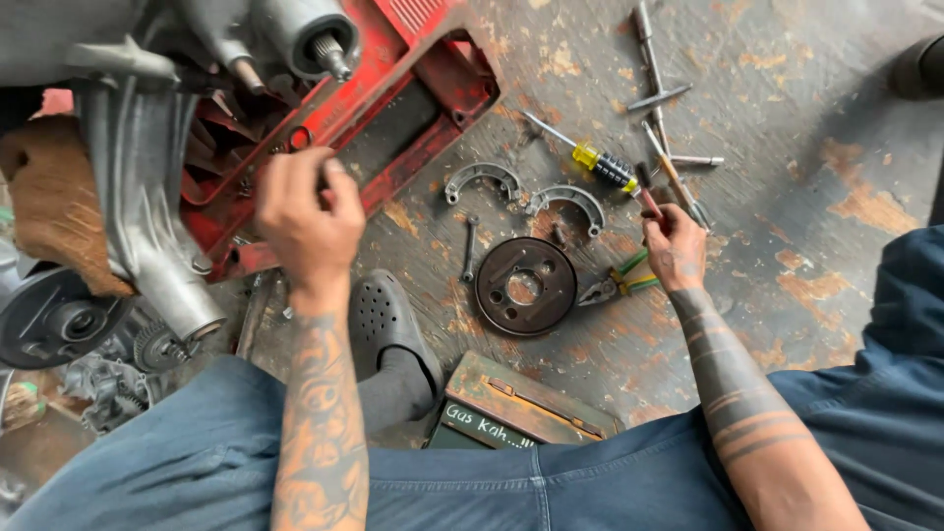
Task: Disassembling and cleaning motorcycle engine components using pliers, screwdrivers, and a brush
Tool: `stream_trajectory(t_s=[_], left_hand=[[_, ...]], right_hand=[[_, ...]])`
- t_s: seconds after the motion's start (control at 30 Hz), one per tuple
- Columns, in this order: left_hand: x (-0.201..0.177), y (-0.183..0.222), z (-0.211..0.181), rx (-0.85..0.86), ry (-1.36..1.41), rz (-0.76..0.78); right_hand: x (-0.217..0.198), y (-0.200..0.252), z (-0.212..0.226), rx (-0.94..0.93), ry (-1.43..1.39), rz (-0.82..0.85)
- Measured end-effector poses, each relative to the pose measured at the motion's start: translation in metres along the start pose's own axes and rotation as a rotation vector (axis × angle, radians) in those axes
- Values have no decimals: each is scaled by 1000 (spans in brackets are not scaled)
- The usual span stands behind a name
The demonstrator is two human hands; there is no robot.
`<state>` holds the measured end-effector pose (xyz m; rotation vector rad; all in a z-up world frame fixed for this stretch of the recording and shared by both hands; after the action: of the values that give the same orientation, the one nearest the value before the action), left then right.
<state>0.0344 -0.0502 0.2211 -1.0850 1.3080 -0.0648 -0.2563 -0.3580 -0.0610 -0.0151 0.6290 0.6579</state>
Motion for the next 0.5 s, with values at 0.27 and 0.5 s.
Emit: stream_trajectory(t_s=[0.27,0.5], left_hand=[[-33,5,35,-183,49,49],[-29,11,45,-239,-10,75]], right_hand=[[-12,4,10,-6,51,-58],[-22,18,44,15,49,-82]])
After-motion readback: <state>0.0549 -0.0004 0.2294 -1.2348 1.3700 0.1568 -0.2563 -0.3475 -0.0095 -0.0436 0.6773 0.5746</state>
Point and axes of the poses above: each hand's wrist, its own y-axis away from the middle knuckle, its own x-axis out of the palm, z = x × y, the point moved 3 cm from there along -y, towards the middle knuckle, and after that the axes turned 6 degrees about -y, right-handed, at the moved point
